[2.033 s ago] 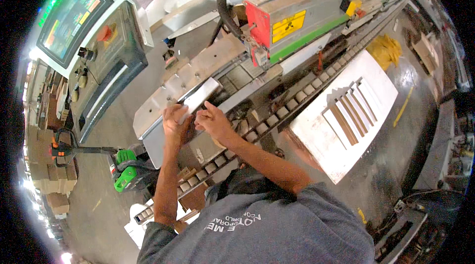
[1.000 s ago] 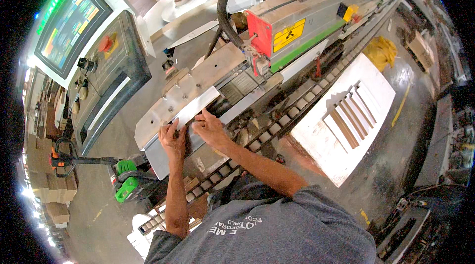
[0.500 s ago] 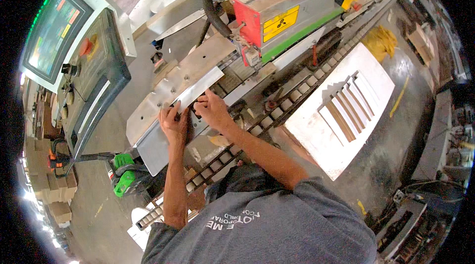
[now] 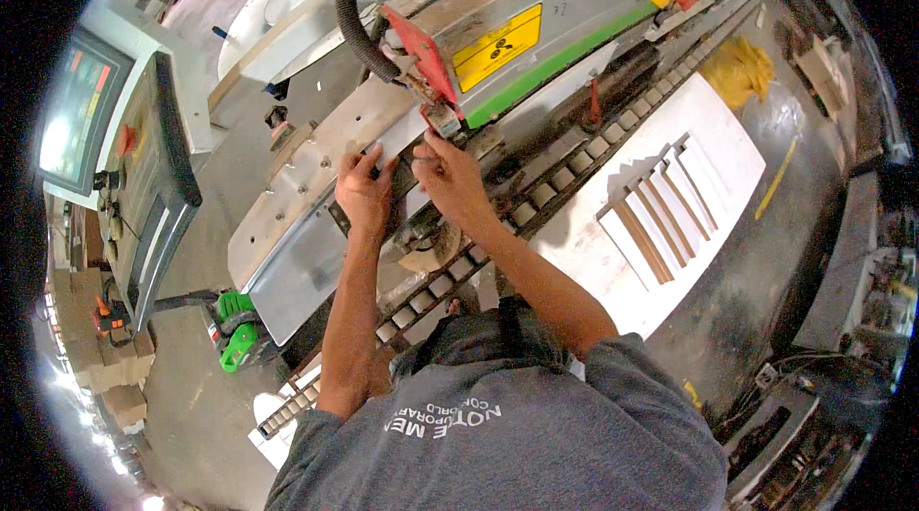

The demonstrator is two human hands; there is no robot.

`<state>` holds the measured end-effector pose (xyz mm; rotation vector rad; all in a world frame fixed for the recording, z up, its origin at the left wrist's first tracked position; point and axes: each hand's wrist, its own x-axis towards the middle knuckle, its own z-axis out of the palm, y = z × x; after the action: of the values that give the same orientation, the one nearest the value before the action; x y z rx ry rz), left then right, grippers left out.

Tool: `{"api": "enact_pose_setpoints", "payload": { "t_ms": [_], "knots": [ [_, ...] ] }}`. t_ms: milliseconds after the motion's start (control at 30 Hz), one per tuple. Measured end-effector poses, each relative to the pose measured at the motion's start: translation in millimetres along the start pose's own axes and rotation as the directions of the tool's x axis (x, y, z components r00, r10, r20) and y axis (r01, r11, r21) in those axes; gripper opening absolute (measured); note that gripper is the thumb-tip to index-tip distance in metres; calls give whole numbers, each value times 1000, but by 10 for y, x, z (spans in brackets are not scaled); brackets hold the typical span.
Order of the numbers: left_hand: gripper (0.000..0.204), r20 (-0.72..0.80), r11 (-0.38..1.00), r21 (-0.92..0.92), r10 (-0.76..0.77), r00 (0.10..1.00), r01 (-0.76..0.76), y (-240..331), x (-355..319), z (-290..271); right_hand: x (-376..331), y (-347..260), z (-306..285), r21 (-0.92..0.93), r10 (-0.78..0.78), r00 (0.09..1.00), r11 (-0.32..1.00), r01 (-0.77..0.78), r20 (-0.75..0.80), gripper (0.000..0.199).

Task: The person feeds white rectangular boards into a machine by hand one at a time and moves a stack of processed boards from a pallet to a side table.

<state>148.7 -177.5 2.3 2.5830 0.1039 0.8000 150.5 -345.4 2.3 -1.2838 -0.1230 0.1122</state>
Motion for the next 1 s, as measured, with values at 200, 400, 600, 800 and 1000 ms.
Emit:
{"api": "enact_pose_setpoints", "payload": {
  "t_ms": [200, 400, 600, 800, 1000],
  "knots": [
    [31, 52, 984, -177, 42, 998, -32, 285, 234, 420, -951, -360, -749, -349, -175, 981, 927, 137, -80, 35],
    [30, 26, 958, -278, 79, 997, -68, 415, 73, 199, -1659, -73, -2022, -842, -176, 926, 497, -209, -334, 45],
    [22, 19, 961, -226, 167, 986, -158, 407, -265, -68, -1823, 249, -2387, -939, -11, 939, -27, -343, -343, 72],
    [20, 78, 952, -306, 53, 996, -27, 269, -617, -263, -1729, 216, -2381, -916, 145, 904, -58, -397, -401, 69],
    [20, 133, 955, -290, -23, 991, 61, 218, -816, -473, -2006, 263, -2273, -961, 64, 973, -188, -205, -220, 48]
  ]
}}
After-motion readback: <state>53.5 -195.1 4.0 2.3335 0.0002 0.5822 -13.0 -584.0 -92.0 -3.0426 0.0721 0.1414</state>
